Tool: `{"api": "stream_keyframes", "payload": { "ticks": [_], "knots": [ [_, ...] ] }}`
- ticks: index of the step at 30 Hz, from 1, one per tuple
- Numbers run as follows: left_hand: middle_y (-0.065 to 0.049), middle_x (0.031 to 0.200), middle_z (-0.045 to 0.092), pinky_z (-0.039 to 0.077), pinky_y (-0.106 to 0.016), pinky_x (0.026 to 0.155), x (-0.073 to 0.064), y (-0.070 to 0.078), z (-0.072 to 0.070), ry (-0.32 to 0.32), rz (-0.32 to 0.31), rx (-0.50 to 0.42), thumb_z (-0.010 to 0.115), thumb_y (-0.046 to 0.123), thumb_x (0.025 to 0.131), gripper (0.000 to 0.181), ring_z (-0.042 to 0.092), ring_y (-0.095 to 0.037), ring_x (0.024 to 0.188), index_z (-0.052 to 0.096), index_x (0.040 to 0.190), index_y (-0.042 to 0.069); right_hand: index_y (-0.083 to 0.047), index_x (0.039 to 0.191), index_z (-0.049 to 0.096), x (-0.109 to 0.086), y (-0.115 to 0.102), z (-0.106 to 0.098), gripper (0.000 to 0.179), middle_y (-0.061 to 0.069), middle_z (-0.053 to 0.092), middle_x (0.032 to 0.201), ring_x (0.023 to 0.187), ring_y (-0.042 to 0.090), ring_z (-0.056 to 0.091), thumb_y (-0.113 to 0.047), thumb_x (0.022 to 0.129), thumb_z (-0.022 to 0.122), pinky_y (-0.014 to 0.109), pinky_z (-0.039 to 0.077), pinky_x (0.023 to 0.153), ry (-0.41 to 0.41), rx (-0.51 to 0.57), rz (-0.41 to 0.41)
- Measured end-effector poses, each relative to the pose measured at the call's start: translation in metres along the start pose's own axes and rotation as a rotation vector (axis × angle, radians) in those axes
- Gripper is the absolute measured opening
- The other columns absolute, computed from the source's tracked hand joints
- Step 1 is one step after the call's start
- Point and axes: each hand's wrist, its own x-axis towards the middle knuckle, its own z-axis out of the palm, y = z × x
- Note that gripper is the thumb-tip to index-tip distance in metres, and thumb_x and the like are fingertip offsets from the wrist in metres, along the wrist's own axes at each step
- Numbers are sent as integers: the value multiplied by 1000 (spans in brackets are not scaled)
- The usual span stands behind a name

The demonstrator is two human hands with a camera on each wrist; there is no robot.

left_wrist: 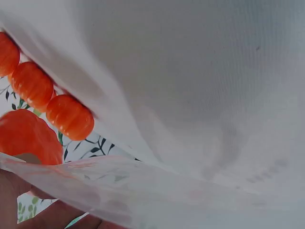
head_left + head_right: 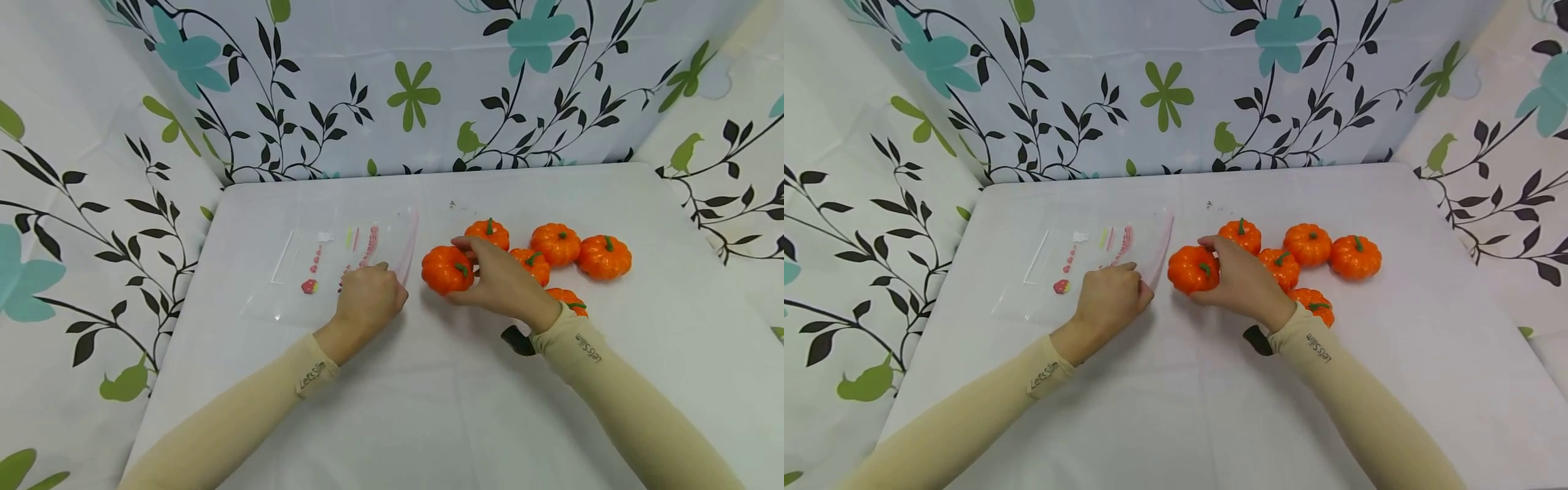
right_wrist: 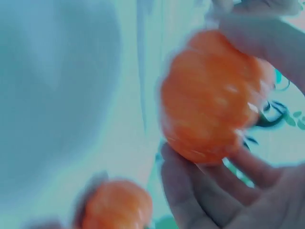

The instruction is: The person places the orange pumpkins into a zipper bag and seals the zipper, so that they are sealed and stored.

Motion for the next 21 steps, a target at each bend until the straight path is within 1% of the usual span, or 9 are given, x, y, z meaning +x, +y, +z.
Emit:
{"api": "stream_keyframes", "payload": {
  "ticks": [1,3,5,7,8,10,14,17,21],
  "knots": [
    [-2,54,45,41,-32,38,0,-1,-1,21,-9,-7,68,13,77,35,50,-21,42,48,48,11,-9,148,45,2,-3,3,92,6,54,139,117,26,56,-42,74,88,45,53,96,19,27,8],
    [-3,59,56,46,-33,40,0,-3,-3,73,-26,-30,69,13,77,32,56,-23,45,53,50,9,-10,147,46,7,-7,10,92,5,54,140,114,26,58,-48,74,87,42,55,90,51,76,18],
    [-5,69,67,51,-35,43,0,-5,-4,119,-37,-61,70,13,77,27,63,-24,50,60,53,7,-12,148,46,10,-11,16,94,2,54,141,113,24,58,-55,74,85,40,56,87,70,108,32],
    [-8,82,75,56,-38,46,-1,-7,-5,156,-37,-98,71,13,78,22,69,-26,57,67,59,5,-13,148,46,13,-13,23,94,0,54,141,113,23,58,-58,74,83,39,56,85,71,129,40],
    [-10,88,76,58,-39,48,-1,-8,-5,171,-34,-113,72,13,79,19,71,-27,61,69,62,4,-14,148,47,15,-15,26,94,0,55,141,113,23,58,-59,74,82,39,56,86,70,134,39],
    [-12,93,77,59,-40,50,-2,-9,-5,192,-24,-140,73,12,80,16,73,-28,67,73,68,2,-13,148,48,18,-16,30,92,1,56,140,113,23,58,-59,76,82,39,56,86,62,127,27],
    [-14,96,76,60,-38,53,-5,-10,-2,232,-6,-176,74,12,80,13,75,-28,73,77,77,0,-11,146,51,23,-16,37,86,3,59,137,111,22,58,-54,78,82,39,54,90,42,95,4],
    [-13,96,76,61,-38,56,-8,-9,2,269,11,-199,75,10,79,12,75,-27,75,78,82,-1,-10,145,54,27,-13,43,82,4,61,133,109,22,58,-50,79,82,38,53,92,15,74,-12],
    [-12,97,76,61,-36,54,-10,-6,7,324,49,-213,73,7,76,8,75,-25,76,76,76,0,-8,142,56,33,-11,52,76,5,62,131,109,23,59,-45,81,80,40,52,95,-18,45,-41]
  ]
}}
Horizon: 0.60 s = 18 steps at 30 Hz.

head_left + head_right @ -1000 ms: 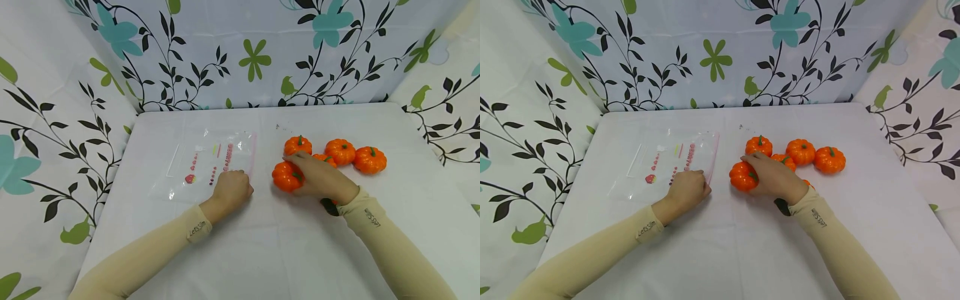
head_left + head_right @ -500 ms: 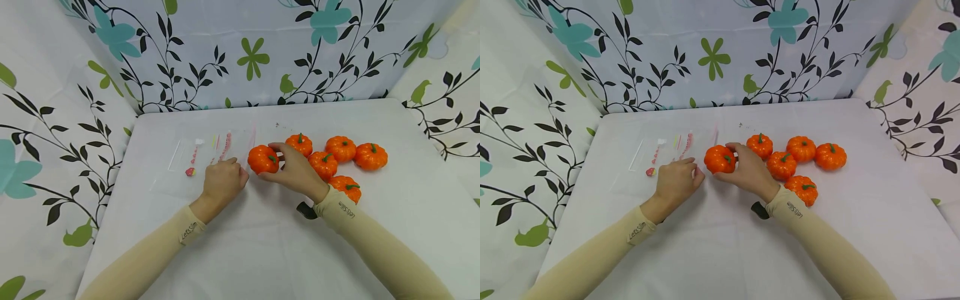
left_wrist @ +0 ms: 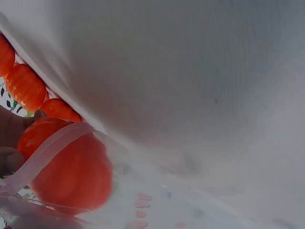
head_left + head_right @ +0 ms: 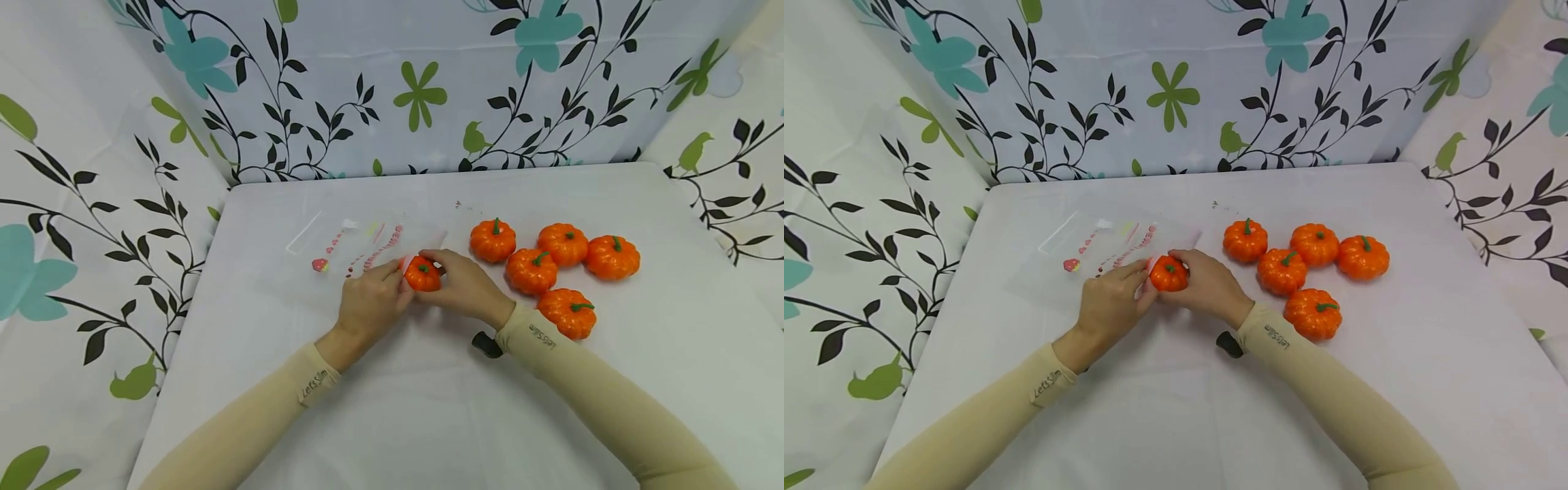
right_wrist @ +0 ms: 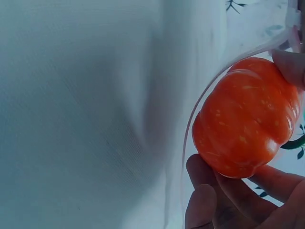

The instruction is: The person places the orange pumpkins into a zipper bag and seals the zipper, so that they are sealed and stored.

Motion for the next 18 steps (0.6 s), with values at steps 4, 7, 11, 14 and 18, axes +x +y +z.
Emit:
{"api": "stream_keyframes", "payload": {
  "ticks": [4,7,11,14,18],
  "knots": [
    [-8,94,76,57,-34,46,-3,5,4,38,38,-2,69,6,74,8,73,-22,71,69,66,4,-9,130,63,6,1,9,58,4,67,118,102,23,61,-38,82,79,40,53,90,-25,-27,1],
    [-7,93,75,58,-33,48,-5,9,5,42,54,0,69,6,75,7,72,-20,71,70,68,4,-8,124,66,11,0,15,49,4,69,110,98,23,62,-31,82,79,39,53,90,-35,-60,-9],
    [-9,97,76,61,-35,57,-8,12,6,22,51,8,69,6,76,7,74,-22,80,76,76,3,-5,137,62,19,0,22,60,8,70,114,101,24,63,-21,82,79,39,52,94,-35,-67,-49],
    [-9,98,76,62,-36,58,-10,13,6,15,44,7,70,6,75,7,75,-21,82,76,77,3,-5,145,55,21,0,25,69,9,70,115,99,24,62,-15,82,79,37,53,90,-46,-8,-54],
    [-9,98,76,60,-34,54,-12,12,5,17,45,6,71,7,75,5,74,-22,80,74,74,3,-5,136,61,15,3,21,58,8,68,116,106,26,62,-16,82,79,39,53,89,-70,108,-12]
  ]
}}
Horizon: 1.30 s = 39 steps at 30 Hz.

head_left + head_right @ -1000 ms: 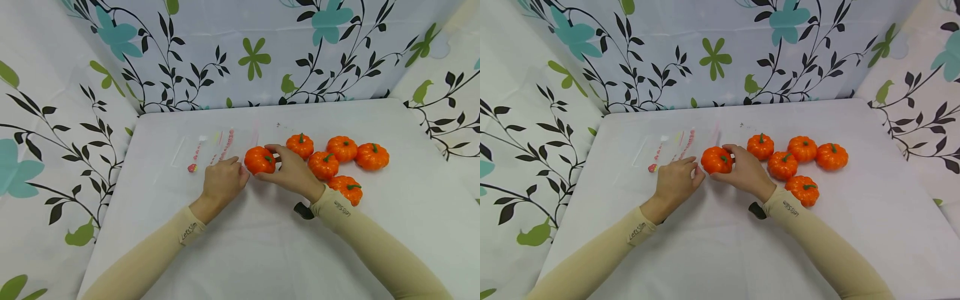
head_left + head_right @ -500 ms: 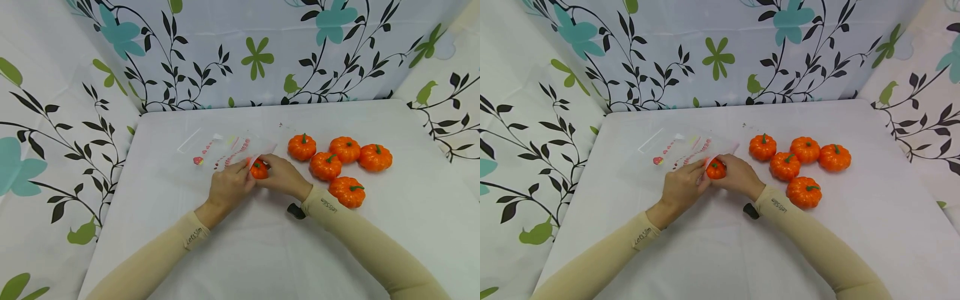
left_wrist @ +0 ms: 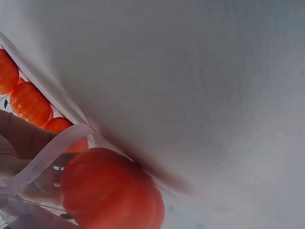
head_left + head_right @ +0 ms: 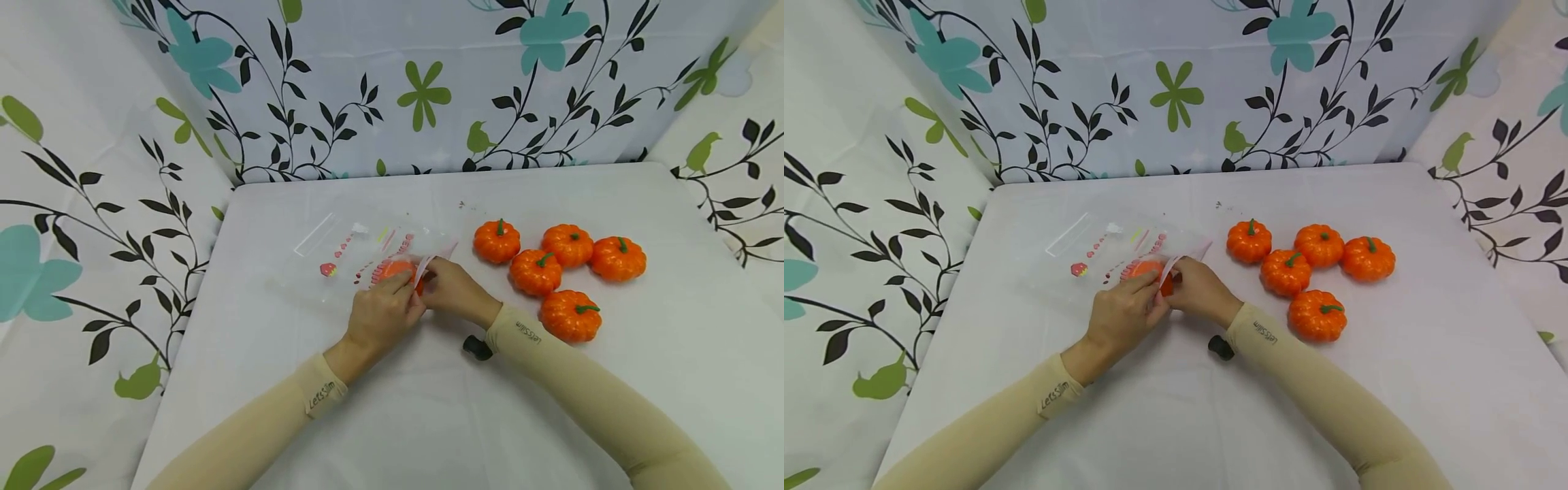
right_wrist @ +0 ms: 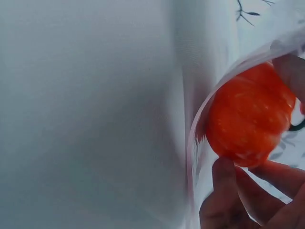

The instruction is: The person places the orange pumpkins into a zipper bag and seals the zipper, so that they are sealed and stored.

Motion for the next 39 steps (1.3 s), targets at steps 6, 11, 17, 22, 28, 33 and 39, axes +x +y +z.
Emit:
{"api": "stream_keyframes", "payload": {
  "ticks": [6,11,17,22,28,33,39],
  "knots": [
    [-10,101,76,60,-34,54,1,-1,-1,-12,2,6,75,13,79,10,75,-23,81,75,76,4,-9,135,64,-18,10,-15,52,6,69,125,106,25,69,-28,89,78,40,58,85,76,166,78],
    [-9,100,76,60,-35,53,3,-1,0,3,3,5,72,9,76,6,75,-22,78,73,72,4,-7,127,70,-22,16,-17,36,6,72,119,95,23,72,-22,95,72,33,59,76,121,245,69],
    [-8,98,76,60,-34,54,3,-1,4,52,14,-1,71,10,75,7,74,-22,81,73,71,5,3,124,68,-18,13,-10,32,15,72,114,91,29,72,-13,96,68,31,58,81,63,353,27],
    [-10,102,76,61,-34,60,5,1,3,38,22,-33,70,7,76,8,75,-22,86,76,79,3,3,123,69,-9,8,-5,29,14,69,122,106,27,70,-6,96,65,38,55,94,35,362,-37],
    [-9,103,76,62,-32,68,2,3,0,24,29,-22,72,10,79,13,75,-22,87,79,88,3,0,135,64,6,8,-2,37,11,64,136,127,24,58,-2,99,58,42,46,108,-83,379,-147],
    [-9,105,76,62,-31,66,0,2,0,56,36,-28,71,9,78,19,75,-23,85,80,93,3,2,141,57,15,11,2,42,13,63,137,132,26,54,2,100,52,44,39,113,-191,437,-200],
    [-10,105,76,62,-33,71,-1,1,-1,85,39,-52,71,9,78,20,74,-23,91,80,94,3,7,145,49,18,8,7,47,19,56,143,131,24,52,-1,99,45,34,38,113,-271,523,-92]
  ]
}}
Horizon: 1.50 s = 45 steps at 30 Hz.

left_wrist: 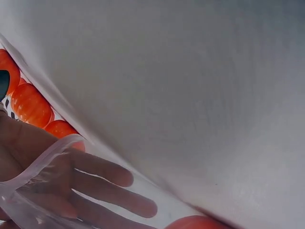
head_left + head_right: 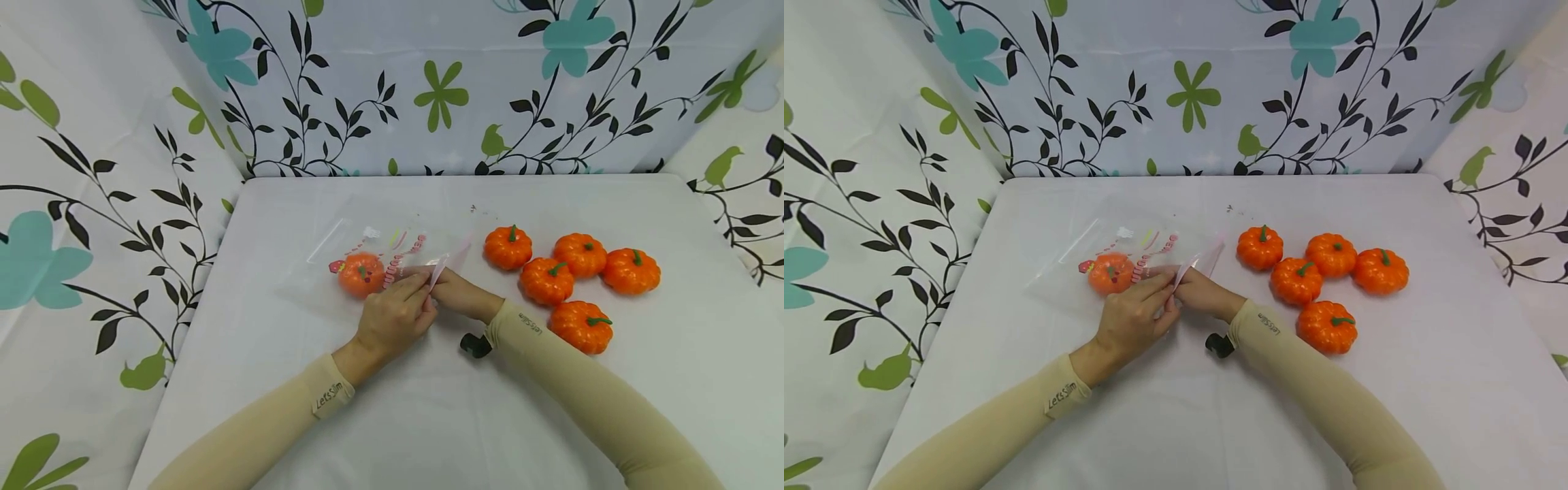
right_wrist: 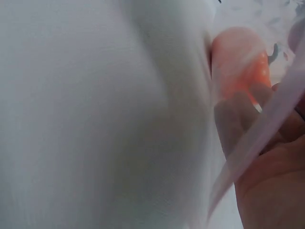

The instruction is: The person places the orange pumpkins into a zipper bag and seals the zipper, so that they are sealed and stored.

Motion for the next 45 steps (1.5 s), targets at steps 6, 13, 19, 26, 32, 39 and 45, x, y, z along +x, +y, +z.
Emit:
{"api": "stream_keyframes", "payload": {
  "ticks": [6,13,19,26,32,39,45],
  "knots": [
    [-10,105,76,62,-33,74,2,1,1,-11,-6,5,70,8,79,19,75,-23,91,81,94,3,10,142,51,-14,-3,-4,46,20,57,142,120,22,56,1,97,46,29,45,103,-1,-59,-50],
    [-8,106,76,61,-32,71,3,-1,2,-34,-36,-5,70,10,80,14,75,-20,91,80,87,3,-6,144,57,-62,-21,-22,46,7,58,144,129,38,55,-17,99,62,56,42,108,132,-412,-19],
    [-8,106,76,62,-32,69,3,-2,3,-52,-63,-13,69,10,81,15,75,-19,91,81,87,3,-20,151,51,-105,-47,-43,60,-1,52,149,136,32,49,-27,95,72,59,41,108,311,-562,-22],
    [-8,105,76,62,-33,68,4,-3,4,-52,-77,-24,69,9,80,14,75,-19,90,81,87,3,-33,159,32,-146,-76,-67,97,-2,33,162,147,33,32,-38,79,87,69,32,109,468,-747,-21],
    [-8,105,76,62,-33,69,5,-3,4,-56,-76,-21,69,9,80,13,75,-20,90,80,85,4,-30,164,4,-174,-80,-85,133,-1,6,169,152,38,16,-47,66,93,77,32,101,456,-831,130],
    [-8,105,77,62,-33,69,5,-2,5,-69,-86,-28,68,8,81,12,75,-20,91,79,84,4,-14,164,-4,-191,-61,-100,146,17,4,168,145,49,22,-58,61,91,75,29,105,415,-792,309],
    [-7,105,77,62,-34,69,5,-1,5,-71,-96,-25,69,8,81,13,75,-19,91,80,86,4,1,161,9,-201,-38,-106,143,32,23,157,135,54,31,-67,61,87,76,30,103,374,-787,424]
  ]
}}
